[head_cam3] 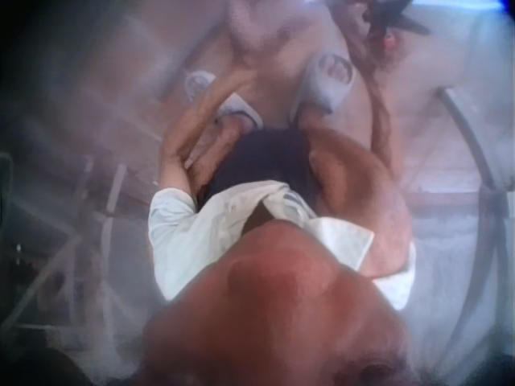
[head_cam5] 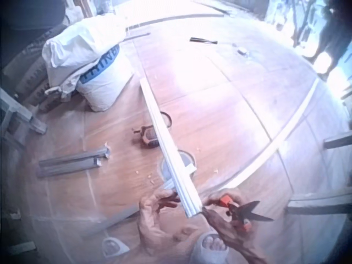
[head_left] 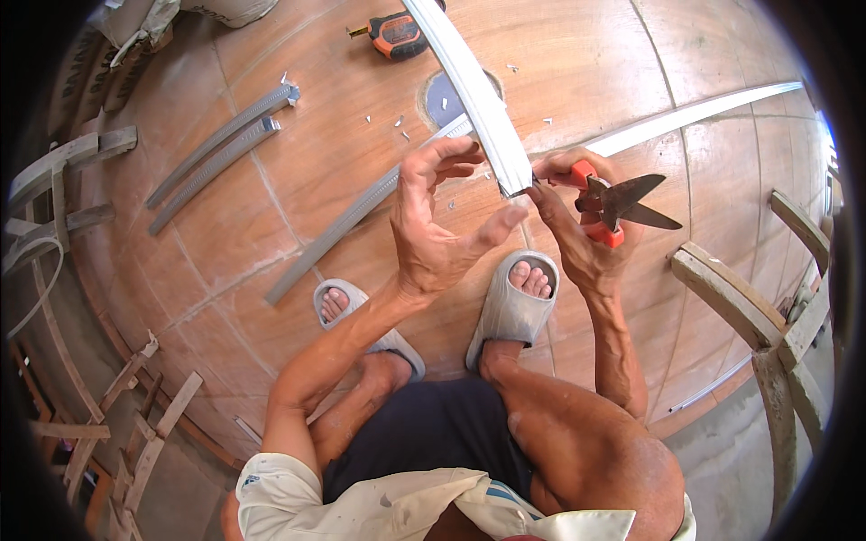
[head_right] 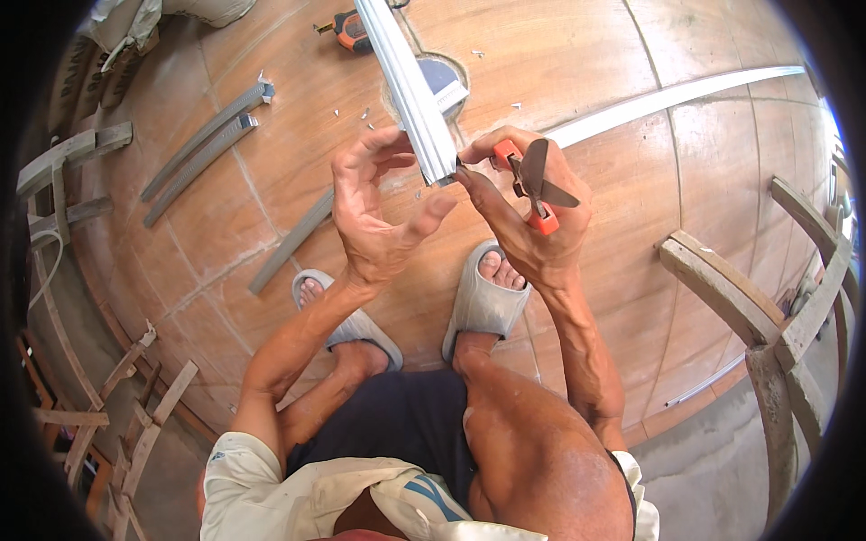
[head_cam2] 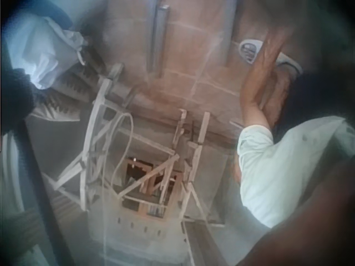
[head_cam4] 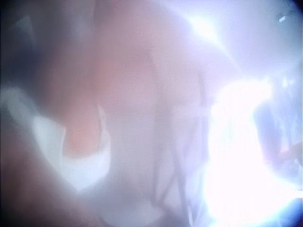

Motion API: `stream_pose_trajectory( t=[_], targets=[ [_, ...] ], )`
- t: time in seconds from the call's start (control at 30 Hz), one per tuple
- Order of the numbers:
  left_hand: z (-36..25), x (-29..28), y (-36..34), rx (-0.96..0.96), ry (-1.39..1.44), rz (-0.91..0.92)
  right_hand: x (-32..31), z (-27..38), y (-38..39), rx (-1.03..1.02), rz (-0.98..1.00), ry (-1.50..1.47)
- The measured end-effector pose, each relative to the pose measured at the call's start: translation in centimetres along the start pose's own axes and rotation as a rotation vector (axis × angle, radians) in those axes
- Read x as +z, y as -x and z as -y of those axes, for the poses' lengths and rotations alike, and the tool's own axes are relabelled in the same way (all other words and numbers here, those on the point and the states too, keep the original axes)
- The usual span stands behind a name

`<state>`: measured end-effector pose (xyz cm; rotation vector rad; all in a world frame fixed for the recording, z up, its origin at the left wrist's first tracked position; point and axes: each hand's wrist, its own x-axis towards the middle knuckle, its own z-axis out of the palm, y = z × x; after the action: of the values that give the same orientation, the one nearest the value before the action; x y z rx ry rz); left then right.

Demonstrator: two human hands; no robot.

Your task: The person sits on the floor and uses red-handled tin snips to cut a long, silver metal profile into shorter segments. They repeatedly position the snips, cut the profile, and place the cut pieces on the floor.

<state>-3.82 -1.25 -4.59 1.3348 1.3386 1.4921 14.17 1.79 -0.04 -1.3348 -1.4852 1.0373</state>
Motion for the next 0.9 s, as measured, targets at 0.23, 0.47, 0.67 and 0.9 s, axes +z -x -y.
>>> stream_pose_trajectory(
  t=[0.23, 0.47, 0.67, 0.9],
  targets=[
    [-1.2, 0.8, 0.0, 0.073, -0.147, -0.051, -0.7, -0.9, -0.8, -0.118, -0.008, -0.013],
    [-2.1, 0.8, -0.3, 0.026, -0.206, -0.038, -1.1, -1.0, -1.0, -0.148, 0.000, 0.041],
    [-3.3, 0.9, -0.3, 0.048, -0.263, -0.044, -1.9, -0.8, -1.9, -0.113, 0.090, -0.026],
    [-2.8, -0.1, -0.2, 0.155, -0.328, -0.077, -2.3, -0.1, -4.3, -0.142, 0.304, 0.058]
  ],
)
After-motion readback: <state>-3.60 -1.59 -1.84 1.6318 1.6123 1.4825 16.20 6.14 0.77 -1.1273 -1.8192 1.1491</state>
